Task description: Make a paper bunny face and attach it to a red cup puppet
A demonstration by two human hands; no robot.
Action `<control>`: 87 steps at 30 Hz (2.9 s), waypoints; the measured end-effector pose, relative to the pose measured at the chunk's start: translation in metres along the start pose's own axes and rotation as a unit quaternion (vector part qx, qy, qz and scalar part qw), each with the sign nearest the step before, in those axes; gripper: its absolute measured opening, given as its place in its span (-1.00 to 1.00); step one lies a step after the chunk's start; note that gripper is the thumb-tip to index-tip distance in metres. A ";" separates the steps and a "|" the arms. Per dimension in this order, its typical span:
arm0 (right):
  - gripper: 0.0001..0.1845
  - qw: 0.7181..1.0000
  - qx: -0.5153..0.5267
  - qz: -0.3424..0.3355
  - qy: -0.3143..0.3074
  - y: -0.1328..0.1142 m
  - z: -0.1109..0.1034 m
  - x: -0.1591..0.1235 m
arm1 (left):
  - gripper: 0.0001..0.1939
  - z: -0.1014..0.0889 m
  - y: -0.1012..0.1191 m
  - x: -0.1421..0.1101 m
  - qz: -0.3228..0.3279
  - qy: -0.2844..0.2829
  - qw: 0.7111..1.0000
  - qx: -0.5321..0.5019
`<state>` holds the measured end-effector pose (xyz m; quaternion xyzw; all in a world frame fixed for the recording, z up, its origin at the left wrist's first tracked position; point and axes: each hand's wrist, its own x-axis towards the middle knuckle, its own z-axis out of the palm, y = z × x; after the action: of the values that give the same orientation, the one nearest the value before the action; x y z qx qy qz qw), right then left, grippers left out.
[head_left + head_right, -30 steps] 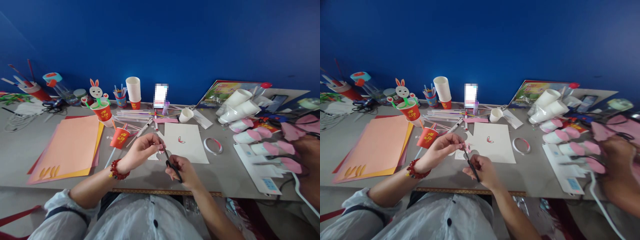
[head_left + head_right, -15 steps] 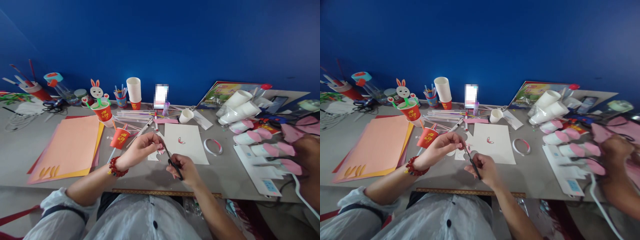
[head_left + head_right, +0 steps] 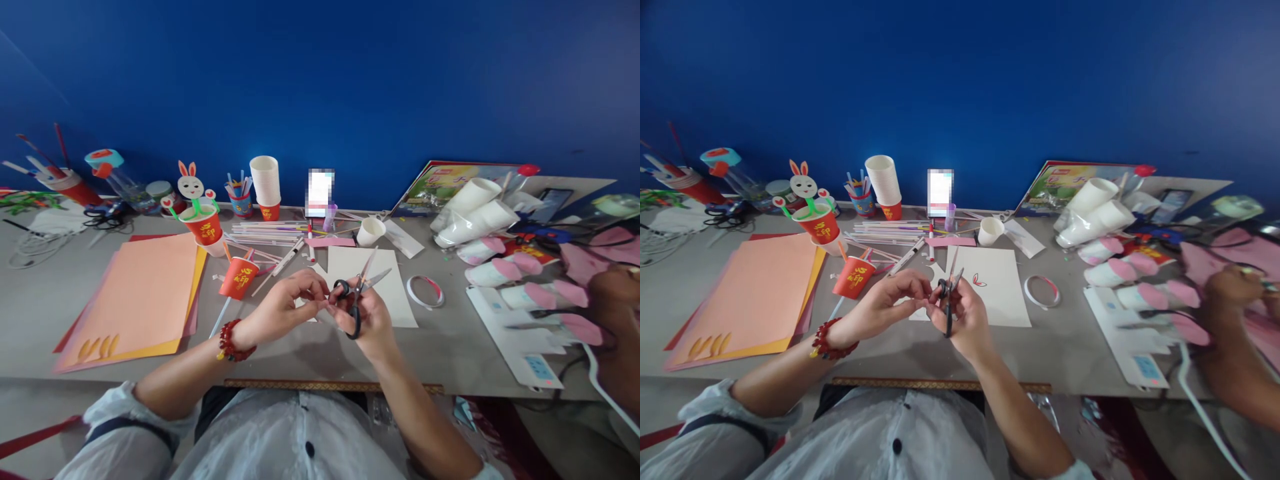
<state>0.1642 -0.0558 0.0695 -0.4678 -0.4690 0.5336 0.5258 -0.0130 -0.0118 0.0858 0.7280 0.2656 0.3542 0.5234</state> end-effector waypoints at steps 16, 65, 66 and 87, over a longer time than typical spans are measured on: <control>-0.74 0.989 0.037 -0.075 0.123 0.026 0.013 -0.007 | -0.86 0.039 -0.022 -0.017 -0.024 0.139 0.982 -0.123; -0.44 0.984 -0.031 0.129 -0.116 0.027 -0.012 -0.028 | -0.85 0.024 -0.003 -0.005 -0.042 0.131 0.958 -0.252; -0.44 0.984 -0.031 0.131 -0.114 0.027 -0.012 -0.028 | -0.84 0.024 -0.003 -0.006 -0.045 0.132 0.958 -0.250; -0.51 0.979 -0.062 0.157 -0.112 0.021 -0.019 -0.024 | -0.86 0.005 0.004 0.001 -0.061 0.048 0.973 -0.219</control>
<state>0.1803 -0.0802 0.0467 -0.5049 -0.4775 0.6284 0.3497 -0.0086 -0.0154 0.0889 0.5608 0.2499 0.4057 0.6771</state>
